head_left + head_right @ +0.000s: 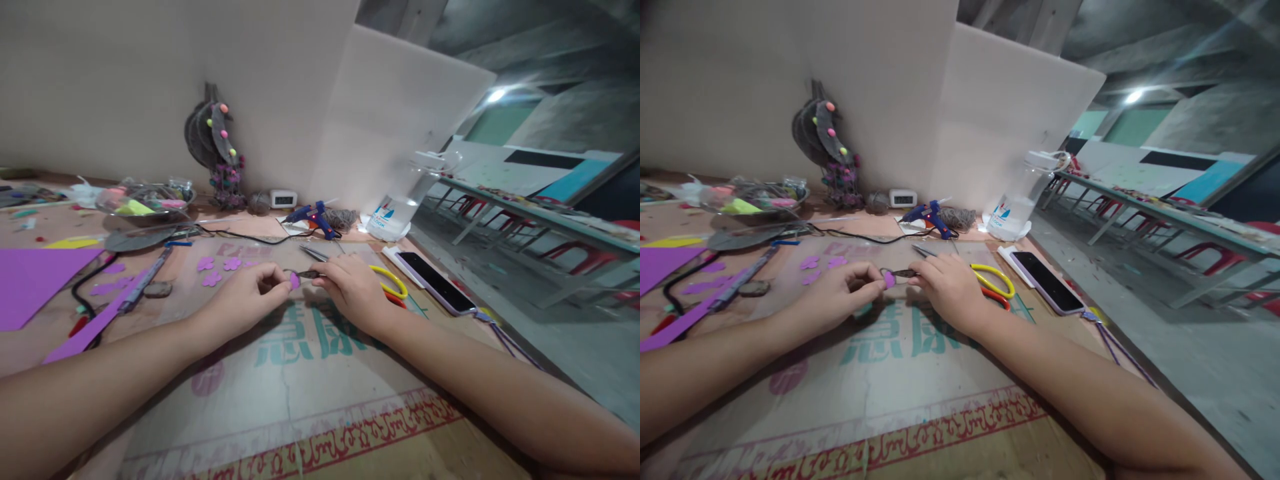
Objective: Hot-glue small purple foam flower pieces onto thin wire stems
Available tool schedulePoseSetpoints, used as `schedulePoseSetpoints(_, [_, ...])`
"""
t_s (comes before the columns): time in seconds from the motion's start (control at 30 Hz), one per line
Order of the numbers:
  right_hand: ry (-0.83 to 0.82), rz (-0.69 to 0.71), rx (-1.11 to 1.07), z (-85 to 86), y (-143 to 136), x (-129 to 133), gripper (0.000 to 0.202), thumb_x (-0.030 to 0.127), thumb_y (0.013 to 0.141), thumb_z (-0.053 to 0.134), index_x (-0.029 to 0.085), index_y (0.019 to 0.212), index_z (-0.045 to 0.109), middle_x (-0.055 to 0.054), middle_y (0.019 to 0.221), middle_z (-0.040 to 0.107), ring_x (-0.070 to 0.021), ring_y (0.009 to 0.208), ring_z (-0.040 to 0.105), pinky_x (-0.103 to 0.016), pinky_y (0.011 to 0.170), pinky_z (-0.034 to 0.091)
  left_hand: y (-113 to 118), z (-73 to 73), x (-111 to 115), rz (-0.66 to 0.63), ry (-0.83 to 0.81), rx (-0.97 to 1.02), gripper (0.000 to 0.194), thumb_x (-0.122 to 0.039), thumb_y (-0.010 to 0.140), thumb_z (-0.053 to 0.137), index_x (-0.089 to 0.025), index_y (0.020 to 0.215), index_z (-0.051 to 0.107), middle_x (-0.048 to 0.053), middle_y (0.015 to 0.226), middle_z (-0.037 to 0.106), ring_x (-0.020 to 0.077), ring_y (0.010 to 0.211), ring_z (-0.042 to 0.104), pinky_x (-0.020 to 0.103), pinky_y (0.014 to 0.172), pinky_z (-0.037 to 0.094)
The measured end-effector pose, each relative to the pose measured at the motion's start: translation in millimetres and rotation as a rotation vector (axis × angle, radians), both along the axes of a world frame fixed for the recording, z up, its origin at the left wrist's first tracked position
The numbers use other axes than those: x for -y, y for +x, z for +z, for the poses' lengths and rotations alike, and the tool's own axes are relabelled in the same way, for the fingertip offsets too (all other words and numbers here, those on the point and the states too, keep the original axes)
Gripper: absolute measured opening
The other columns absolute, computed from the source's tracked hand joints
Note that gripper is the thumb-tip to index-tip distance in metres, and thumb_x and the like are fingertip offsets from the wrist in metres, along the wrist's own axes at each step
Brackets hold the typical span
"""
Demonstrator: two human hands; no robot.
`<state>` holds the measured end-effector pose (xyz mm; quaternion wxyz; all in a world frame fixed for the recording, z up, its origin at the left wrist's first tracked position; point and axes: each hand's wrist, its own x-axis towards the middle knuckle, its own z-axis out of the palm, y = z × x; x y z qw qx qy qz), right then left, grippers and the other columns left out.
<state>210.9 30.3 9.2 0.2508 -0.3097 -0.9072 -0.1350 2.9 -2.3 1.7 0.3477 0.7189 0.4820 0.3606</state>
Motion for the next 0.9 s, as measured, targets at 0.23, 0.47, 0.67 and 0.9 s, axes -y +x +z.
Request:
schedulePoseSetpoints(0.23, [-0.047, 0.027, -0.111, 0.7, 1.3, 1.9, 0.034, 0.038, 0.095, 0.037, 0.014, 0.101, 0.061, -0.008, 0.078, 0.063, -0.0188, 0.073, 0.054, -0.031, 0.067, 0.039, 0.4, 2.3, 1.2, -0.002, -0.001, 0.010, 0.018, -0.031, 0.081, 0.047, -0.019, 0.068, 0.052, -0.003, 0.065, 0.057, 0.0142, 0.064, 0.054, 0.025, 0.060, 0.039])
schedulePoseSetpoints(0.47, [-0.046, 0.025, -0.090, -0.3, 0.9, 1.5, 0.034, 0.038, 0.095, 0.038, 0.014, 0.102, 0.061, -0.007, 0.079, 0.063, -0.0183, 0.072, 0.053, -0.031, 0.067, 0.039, 1.1, 3.9, 1.5, 0.030, -0.008, 0.011, 0.018, -0.031, 0.081, 0.048, -0.019, 0.068, 0.053, -0.003, 0.063, 0.056, 0.0139, 0.062, 0.052, 0.024, 0.057, 0.037])
schedulePoseSetpoints(0.67, [-0.003, 0.012, -0.028, -1.0, -0.7, 1.8, 0.035, 0.037, 0.095, 0.038, 0.013, 0.102, 0.062, -0.008, 0.081, 0.065, -0.0194, 0.073, 0.053, -0.032, 0.066, 0.038, 0.4, 2.3, 1.5, 0.035, -0.010, 0.003, 0.019, -0.032, 0.081, 0.048, -0.019, 0.068, 0.053, -0.003, 0.064, 0.056, 0.0144, 0.063, 0.053, 0.025, 0.058, 0.037])
schedulePoseSetpoints(0.9, [0.039, -0.013, 0.018, -1.4, 0.3, 0.1, 0.032, 0.034, 0.095, 0.040, 0.013, 0.102, 0.062, -0.007, 0.082, 0.065, -0.0191, 0.073, 0.053, -0.032, 0.066, 0.036, 1.1, 2.5, 2.5, 0.047, -0.008, -0.035, 0.020, -0.033, 0.081, 0.047, -0.019, 0.068, 0.053, -0.002, 0.064, 0.057, 0.0150, 0.062, 0.053, 0.025, 0.057, 0.037])
